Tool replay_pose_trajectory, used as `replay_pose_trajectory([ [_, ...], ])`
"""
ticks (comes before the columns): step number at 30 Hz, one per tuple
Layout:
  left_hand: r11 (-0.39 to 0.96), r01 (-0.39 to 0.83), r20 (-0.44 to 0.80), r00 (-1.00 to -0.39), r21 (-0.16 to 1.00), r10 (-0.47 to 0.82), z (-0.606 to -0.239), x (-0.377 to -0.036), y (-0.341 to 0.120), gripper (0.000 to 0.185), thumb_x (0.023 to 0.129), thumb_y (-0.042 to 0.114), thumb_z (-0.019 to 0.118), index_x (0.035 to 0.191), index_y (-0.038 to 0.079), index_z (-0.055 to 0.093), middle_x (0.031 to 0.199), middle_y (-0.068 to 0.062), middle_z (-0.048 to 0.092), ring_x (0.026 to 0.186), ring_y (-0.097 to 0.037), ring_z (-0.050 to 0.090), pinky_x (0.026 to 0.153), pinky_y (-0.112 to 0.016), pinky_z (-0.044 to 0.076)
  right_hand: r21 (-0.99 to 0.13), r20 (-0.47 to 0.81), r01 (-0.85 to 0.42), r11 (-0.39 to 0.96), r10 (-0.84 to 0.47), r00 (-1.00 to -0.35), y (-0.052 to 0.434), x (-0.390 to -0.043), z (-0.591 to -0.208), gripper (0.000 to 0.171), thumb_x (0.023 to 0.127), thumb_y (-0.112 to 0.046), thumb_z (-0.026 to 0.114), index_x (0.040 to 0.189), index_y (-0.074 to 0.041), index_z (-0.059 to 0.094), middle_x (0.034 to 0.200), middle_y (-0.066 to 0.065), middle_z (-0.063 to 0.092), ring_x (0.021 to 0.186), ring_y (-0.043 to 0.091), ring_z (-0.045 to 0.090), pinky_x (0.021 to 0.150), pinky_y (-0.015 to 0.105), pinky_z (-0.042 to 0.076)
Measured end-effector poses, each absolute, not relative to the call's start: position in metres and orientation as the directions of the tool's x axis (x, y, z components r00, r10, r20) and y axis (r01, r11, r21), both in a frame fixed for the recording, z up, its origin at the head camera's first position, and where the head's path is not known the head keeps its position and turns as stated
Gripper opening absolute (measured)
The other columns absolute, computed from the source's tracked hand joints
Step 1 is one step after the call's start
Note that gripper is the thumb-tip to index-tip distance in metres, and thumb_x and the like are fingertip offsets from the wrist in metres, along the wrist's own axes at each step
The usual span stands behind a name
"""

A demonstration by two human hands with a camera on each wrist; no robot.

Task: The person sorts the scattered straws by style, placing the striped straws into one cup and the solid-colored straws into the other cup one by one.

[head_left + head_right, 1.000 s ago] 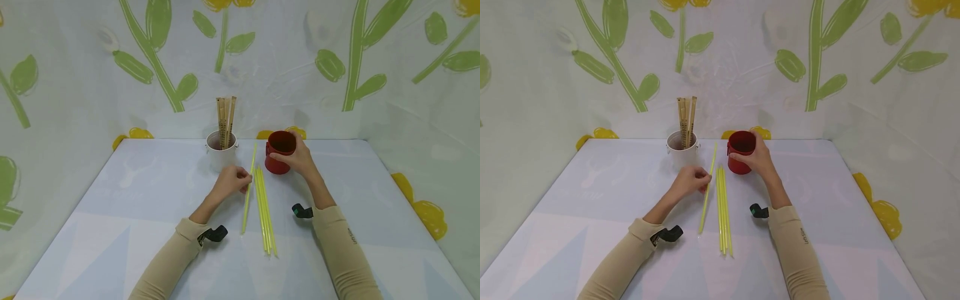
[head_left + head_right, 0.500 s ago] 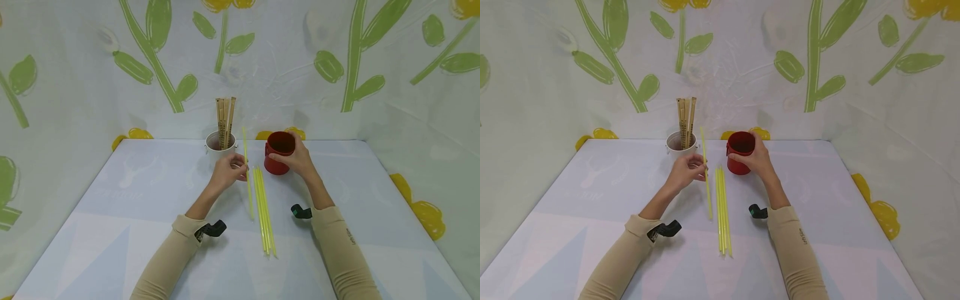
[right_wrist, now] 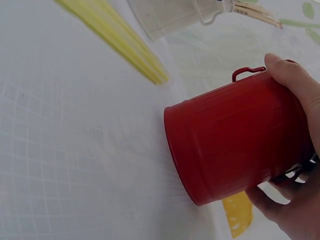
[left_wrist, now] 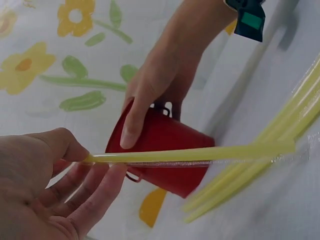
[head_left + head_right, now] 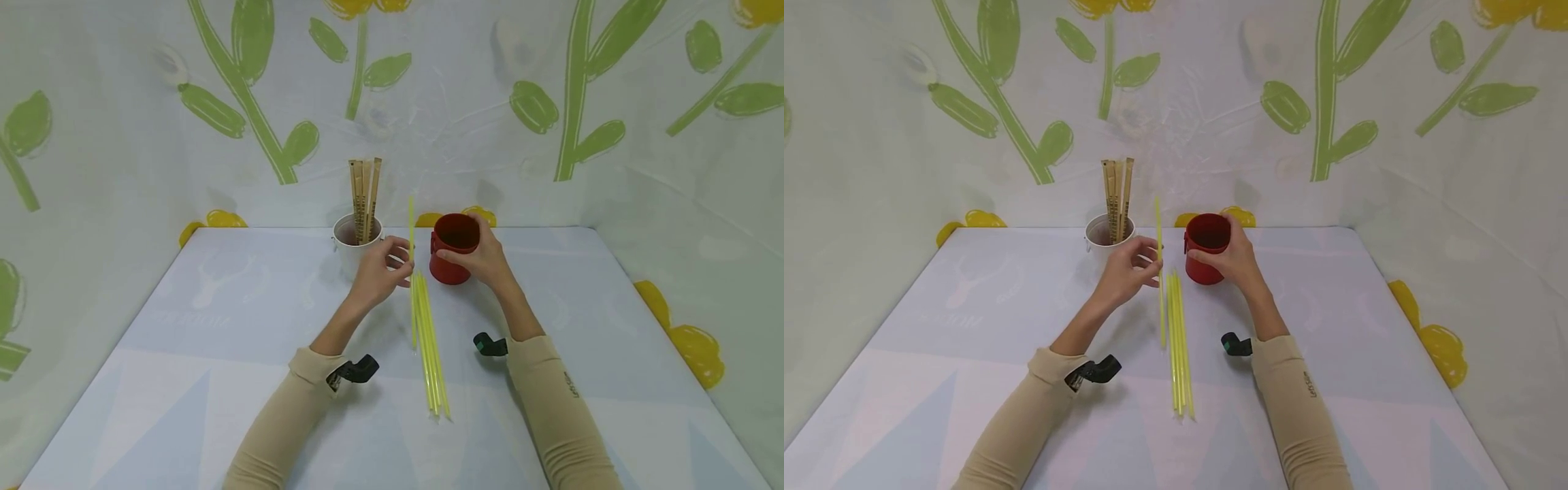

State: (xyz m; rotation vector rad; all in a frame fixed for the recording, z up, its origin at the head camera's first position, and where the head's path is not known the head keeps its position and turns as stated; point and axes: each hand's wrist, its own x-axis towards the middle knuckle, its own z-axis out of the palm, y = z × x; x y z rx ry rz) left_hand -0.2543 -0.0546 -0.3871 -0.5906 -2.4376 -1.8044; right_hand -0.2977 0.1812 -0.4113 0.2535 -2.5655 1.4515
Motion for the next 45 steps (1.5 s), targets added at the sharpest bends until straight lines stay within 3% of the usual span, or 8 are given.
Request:
replay_pose_trajectory([
  [20,0.273,0.432,0.354,-0.889,0.86,0.292,-0.368,-0.255,-0.041,0.028,0.091,0.006,0.063,0.119,0.005,0.058,0.097,-0.015,0.065,0.087,-0.028,0.07,0.066,-0.027,0.06,-0.837,0.243,-0.241,0.491,-0.061,-0.968,0.18,-0.295,-0.41,0.092,0.076,-0.035,0.085,0.147,-0.019,0.029,0.145,0.004,0.046,0.134,0.023,0.043,0.102,0.05,0.05],
  [38,0.329,0.494,0.419,-0.865,0.805,0.275,-0.353,-0.275,-0.028,0.028,0.092,0.008,0.063,0.12,0.005,0.058,0.095,-0.013,0.067,0.085,-0.025,0.07,0.065,-0.026,0.059,-0.829,0.249,-0.241,0.505,-0.052,-0.967,0.181,-0.296,-0.41,0.091,0.076,-0.036,0.084,0.147,-0.018,0.03,0.144,0.004,0.047,0.133,0.023,0.044,0.102,0.05,0.049],
  [45,0.338,0.561,0.495,-0.827,0.755,0.268,-0.336,-0.287,-0.025,0.027,0.091,0.005,0.061,0.118,0.003,0.058,0.092,-0.015,0.068,0.082,-0.027,0.071,0.067,-0.028,0.059,-0.834,0.236,-0.229,0.502,-0.05,-0.97,0.18,-0.296,-0.409,0.092,0.076,-0.037,0.084,0.147,-0.019,0.03,0.145,0.004,0.047,0.133,0.023,0.043,0.103,0.05,0.049],
])
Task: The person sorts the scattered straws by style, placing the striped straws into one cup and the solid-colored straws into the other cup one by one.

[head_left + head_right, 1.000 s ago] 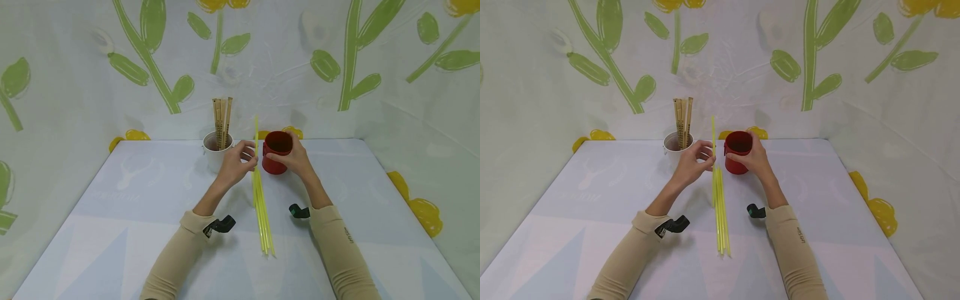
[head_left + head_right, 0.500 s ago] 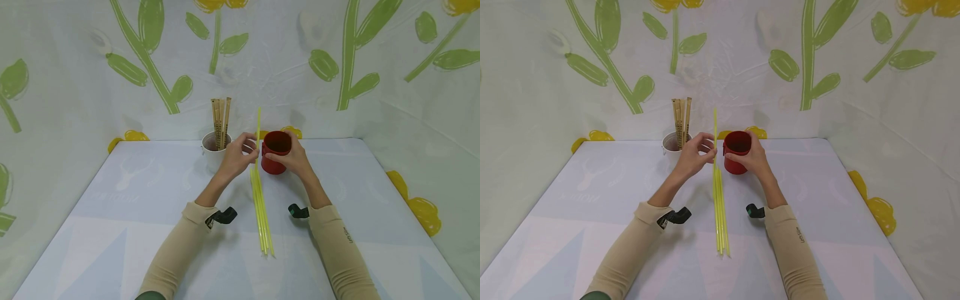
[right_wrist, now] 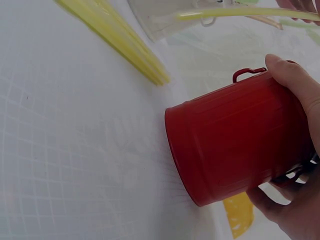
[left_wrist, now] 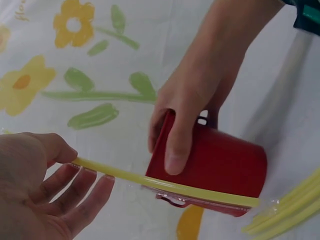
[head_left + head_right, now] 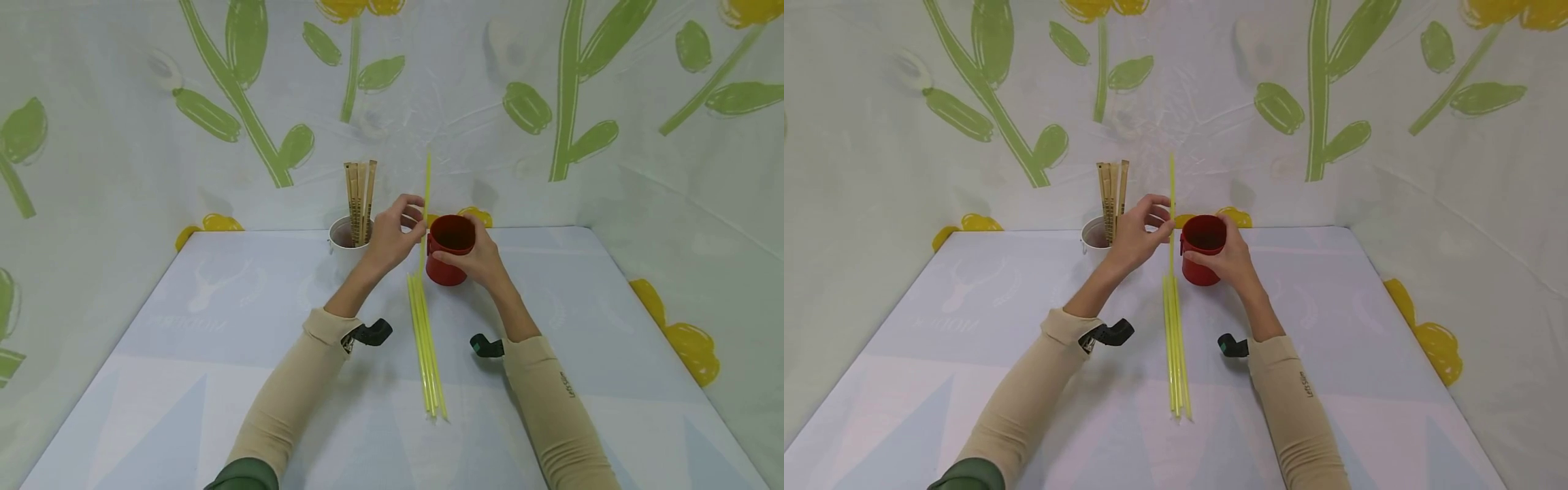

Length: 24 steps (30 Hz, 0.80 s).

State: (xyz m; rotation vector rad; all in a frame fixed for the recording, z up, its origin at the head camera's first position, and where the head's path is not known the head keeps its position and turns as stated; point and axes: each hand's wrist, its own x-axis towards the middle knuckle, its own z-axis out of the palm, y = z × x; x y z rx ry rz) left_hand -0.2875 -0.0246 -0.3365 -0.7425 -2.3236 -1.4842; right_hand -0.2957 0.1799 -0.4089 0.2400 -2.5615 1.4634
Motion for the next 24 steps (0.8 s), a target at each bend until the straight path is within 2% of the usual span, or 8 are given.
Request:
replay_pose_trajectory([
  [9,0.319,0.537,0.472,-0.842,0.781,0.261,-0.32,-0.3,-0.021,0.03,0.094,0.01,0.06,0.123,0.006,0.056,0.098,-0.014,0.066,0.087,-0.024,0.07,0.069,-0.027,0.06,-0.839,0.229,-0.224,0.495,-0.052,-0.972,0.179,-0.295,-0.408,0.093,0.075,-0.037,0.085,0.147,-0.018,0.029,0.145,0.004,0.046,0.133,0.022,0.043,0.103,0.05,0.049],
  [24,0.263,0.629,0.581,-0.777,0.732,0.241,-0.277,-0.313,-0.01,0.03,0.095,0.008,0.06,0.124,0.004,0.055,0.095,-0.014,0.064,0.084,-0.024,0.069,0.068,-0.025,0.059,-0.845,0.215,-0.211,0.492,-0.049,-0.975,0.178,-0.294,-0.406,0.093,0.075,-0.035,0.085,0.147,-0.02,0.028,0.146,0.002,0.045,0.135,0.022,0.041,0.101,0.05,0.05],
])
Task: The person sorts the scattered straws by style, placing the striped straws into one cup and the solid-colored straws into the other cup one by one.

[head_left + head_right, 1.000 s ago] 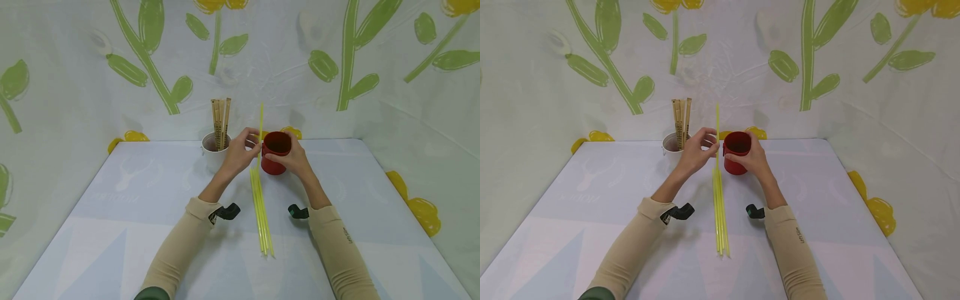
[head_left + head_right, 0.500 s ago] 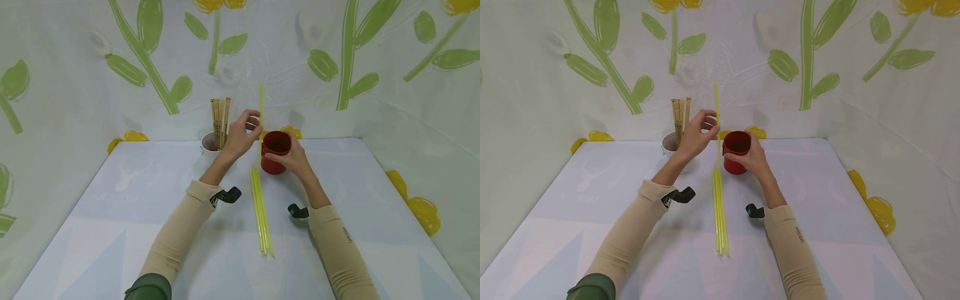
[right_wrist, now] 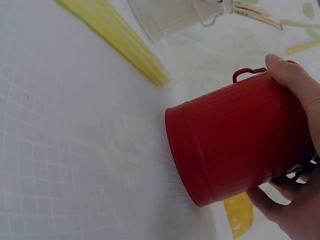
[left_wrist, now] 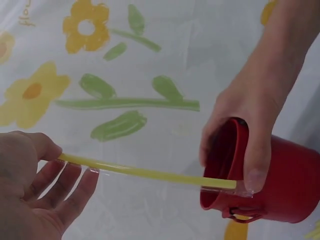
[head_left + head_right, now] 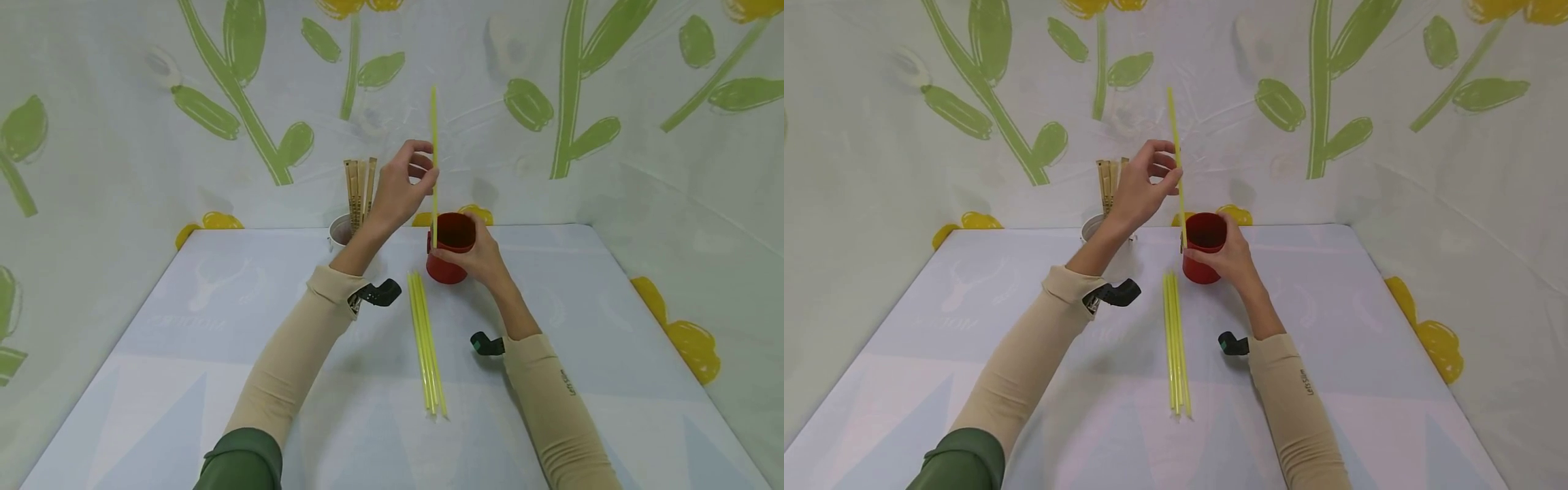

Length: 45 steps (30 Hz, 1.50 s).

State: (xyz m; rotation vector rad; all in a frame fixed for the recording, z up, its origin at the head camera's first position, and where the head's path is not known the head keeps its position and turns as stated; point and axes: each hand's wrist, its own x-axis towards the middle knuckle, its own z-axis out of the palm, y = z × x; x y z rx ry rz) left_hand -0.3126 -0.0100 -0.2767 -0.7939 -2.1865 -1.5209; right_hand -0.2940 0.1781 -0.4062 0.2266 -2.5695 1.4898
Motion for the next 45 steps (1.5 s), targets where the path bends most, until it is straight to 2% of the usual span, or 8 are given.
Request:
replay_pose_trajectory([
  [5,0.257,0.64,0.588,-0.768,0.724,0.254,-0.275,-0.316,-0.003,0.03,0.095,0.008,0.06,0.124,0.004,0.055,0.096,-0.014,0.064,0.083,-0.022,0.068,0.069,-0.024,0.058,-0.849,0.219,-0.218,0.482,-0.056,-0.974,0.179,-0.295,-0.408,0.093,0.076,-0.033,0.085,0.147,-0.018,0.029,0.146,0.003,0.046,0.135,0.023,0.041,0.101,0.051,0.05],
  [14,0.237,0.714,0.671,-0.7,0.659,0.244,-0.261,-0.314,0.006,0.03,0.095,0.01,0.06,0.124,0.005,0.055,0.098,-0.013,0.065,0.08,-0.018,0.068,0.071,-0.022,0.058,-0.84,0.223,-0.221,0.496,-0.055,-0.973,0.18,-0.296,-0.409,0.09,0.075,-0.037,0.085,0.145,-0.022,0.03,0.144,0.001,0.047,0.135,0.021,0.042,0.1,0.049,0.051],
  [18,0.26,0.718,0.667,-0.696,0.646,0.266,-0.261,-0.314,0.01,0.031,0.095,0.01,0.06,0.124,0.003,0.054,0.097,-0.013,0.065,0.081,-0.019,0.068,0.072,-0.021,0.058,-0.84,0.229,-0.227,0.493,-0.057,-0.972,0.181,-0.297,-0.408,0.089,0.075,-0.036,0.085,0.144,-0.022,0.031,0.144,0.001,0.047,0.135,0.022,0.042,0.101,0.049,0.05],
  [23,0.3,0.706,0.644,-0.708,0.642,0.289,-0.28,-0.319,0.014,0.031,0.095,0.01,0.06,0.124,0.003,0.053,0.097,-0.012,0.066,0.084,-0.019,0.069,0.072,-0.021,0.057,-0.835,0.239,-0.24,0.496,-0.066,-0.969,0.181,-0.296,-0.409,0.089,0.076,-0.036,0.085,0.145,-0.02,0.031,0.144,0.003,0.047,0.134,0.023,0.043,0.102,0.051,0.049],
  [34,0.382,0.604,0.527,-0.797,0.7,0.295,-0.325,-0.322,0.021,0.033,0.095,0.012,0.06,0.127,0.006,0.052,0.101,-0.012,0.067,0.09,-0.021,0.07,0.076,-0.026,0.059,-0.824,0.253,-0.255,0.505,-0.074,-0.965,0.181,-0.295,-0.408,0.089,0.076,-0.033,0.084,0.145,-0.019,0.031,0.144,0.005,0.047,0.133,0.024,0.044,0.103,0.05,0.048],
  [45,0.366,0.581,0.499,-0.813,0.727,0.3,-0.341,-0.324,0.027,0.033,0.095,0.012,0.061,0.126,0.008,0.051,0.101,-0.011,0.066,0.091,-0.021,0.07,0.078,-0.025,0.059,-0.82,0.254,-0.256,0.511,-0.076,-0.964,0.181,-0.295,-0.408,0.089,0.076,-0.036,0.084,0.146,-0.02,0.031,0.145,0.004,0.046,0.134,0.024,0.043,0.105,0.049,0.047],
])
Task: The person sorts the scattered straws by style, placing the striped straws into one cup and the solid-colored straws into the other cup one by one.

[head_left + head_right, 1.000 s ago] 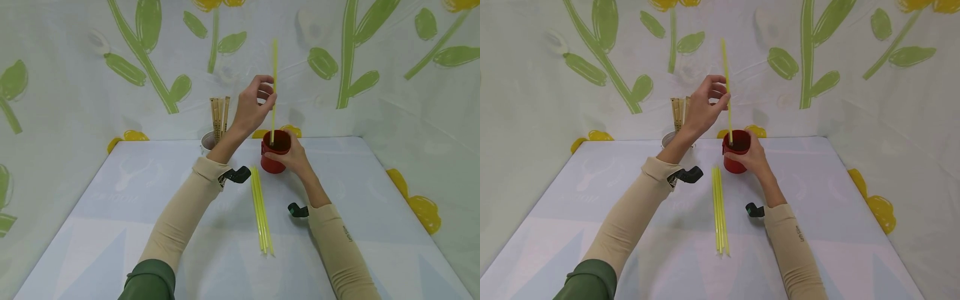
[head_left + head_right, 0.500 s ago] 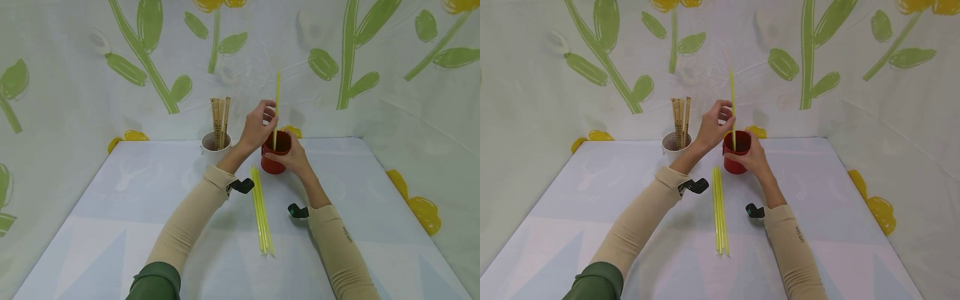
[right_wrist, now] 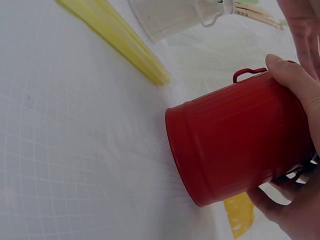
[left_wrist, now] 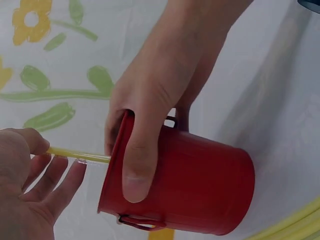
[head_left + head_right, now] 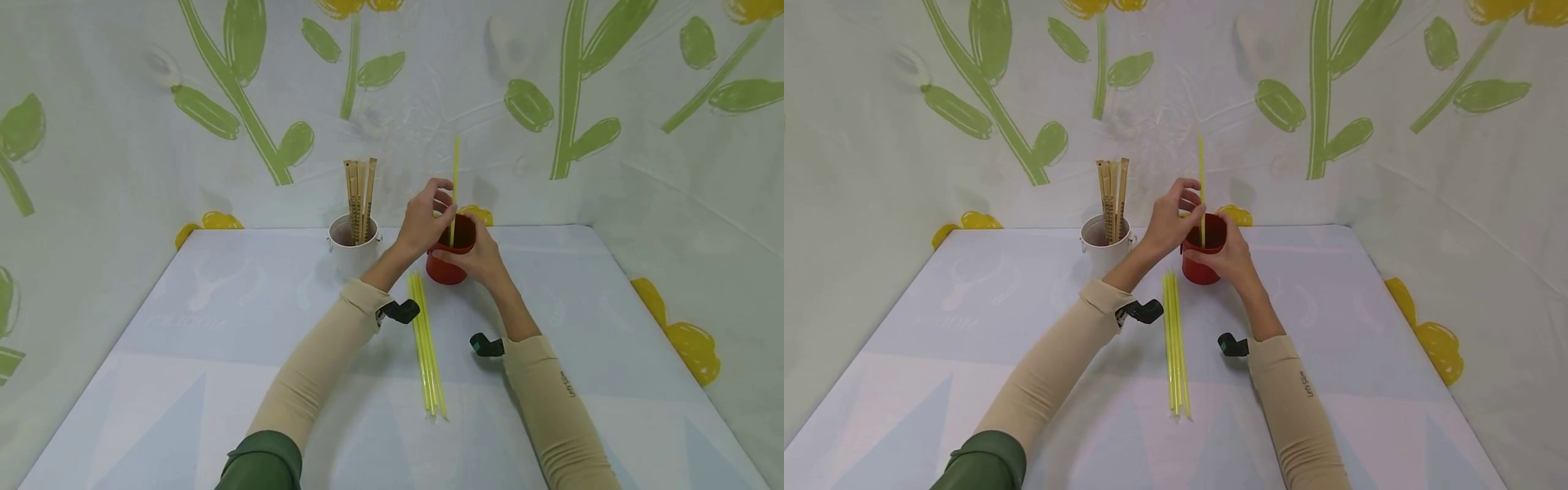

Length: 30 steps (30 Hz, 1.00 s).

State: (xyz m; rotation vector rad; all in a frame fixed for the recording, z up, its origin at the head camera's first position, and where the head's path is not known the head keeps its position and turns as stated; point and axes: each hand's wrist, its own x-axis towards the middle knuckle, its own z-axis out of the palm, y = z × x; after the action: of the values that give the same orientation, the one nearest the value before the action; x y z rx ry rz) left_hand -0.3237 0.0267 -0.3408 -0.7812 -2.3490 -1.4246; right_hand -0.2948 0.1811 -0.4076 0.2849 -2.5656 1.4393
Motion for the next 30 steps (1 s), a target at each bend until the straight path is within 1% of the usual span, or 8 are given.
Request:
replay_pose_trajectory([
  [6,0.38,0.552,0.458,-0.832,0.743,0.313,-0.3475,-0.3234,0.0286,0.034,0.096,0.012,0.06,0.128,0.009,0.049,0.105,-0.012,0.066,0.093,-0.021,0.071,0.08,-0.025,0.059,-0.814,0.262,-0.263,0.518,-0.076,-0.962,0.1818,-0.2964,-0.4111,0.089,0.076,-0.035,0.084,0.146,-0.022,0.03,0.146,0.004,0.045,0.135,0.024,0.043,0.105,0.05,0.047],
  [13,0.385,0.541,0.44,-0.838,0.748,0.324,-0.3494,-0.3245,0.0286,0.035,0.096,0.012,0.061,0.129,0.009,0.048,0.107,-0.012,0.065,0.095,-0.022,0.071,0.081,-0.027,0.059,-0.811,0.265,-0.262,0.523,-0.071,-0.962,0.1822,-0.2981,-0.4124,0.09,0.076,-0.035,0.084,0.146,-0.022,0.03,0.147,0.003,0.045,0.135,0.023,0.043,0.105,0.05,0.047],
  [22,0.371,0.517,0.418,-0.851,0.771,0.317,-0.3482,-0.3261,0.0268,0.037,0.095,0.01,0.063,0.129,0.008,0.05,0.104,-0.013,0.064,0.094,-0.023,0.071,0.077,-0.025,0.059,-0.819,0.256,-0.259,0.513,-0.078,-0.964,0.1832,-0.2959,-0.4102,0.091,0.075,-0.038,0.084,0.146,-0.019,0.03,0.144,0.005,0.046,0.133,0.025,0.044,0.105,0.05,0.047],
  [30,0.334,0.481,0.405,-0.872,0.811,0.274,-0.3475,-0.3255,0.0221,0.036,0.094,0.005,0.063,0.128,0.009,0.052,0.102,-0.012,0.064,0.093,-0.023,0.071,0.07,-0.024,0.059,-0.824,0.267,-0.27,0.498,-0.08,-0.961,0.1828,-0.2955,-0.4098,0.089,0.076,-0.034,0.085,0.145,-0.017,0.032,0.144,0.005,0.047,0.133,0.025,0.044,0.104,0.05,0.048],
])
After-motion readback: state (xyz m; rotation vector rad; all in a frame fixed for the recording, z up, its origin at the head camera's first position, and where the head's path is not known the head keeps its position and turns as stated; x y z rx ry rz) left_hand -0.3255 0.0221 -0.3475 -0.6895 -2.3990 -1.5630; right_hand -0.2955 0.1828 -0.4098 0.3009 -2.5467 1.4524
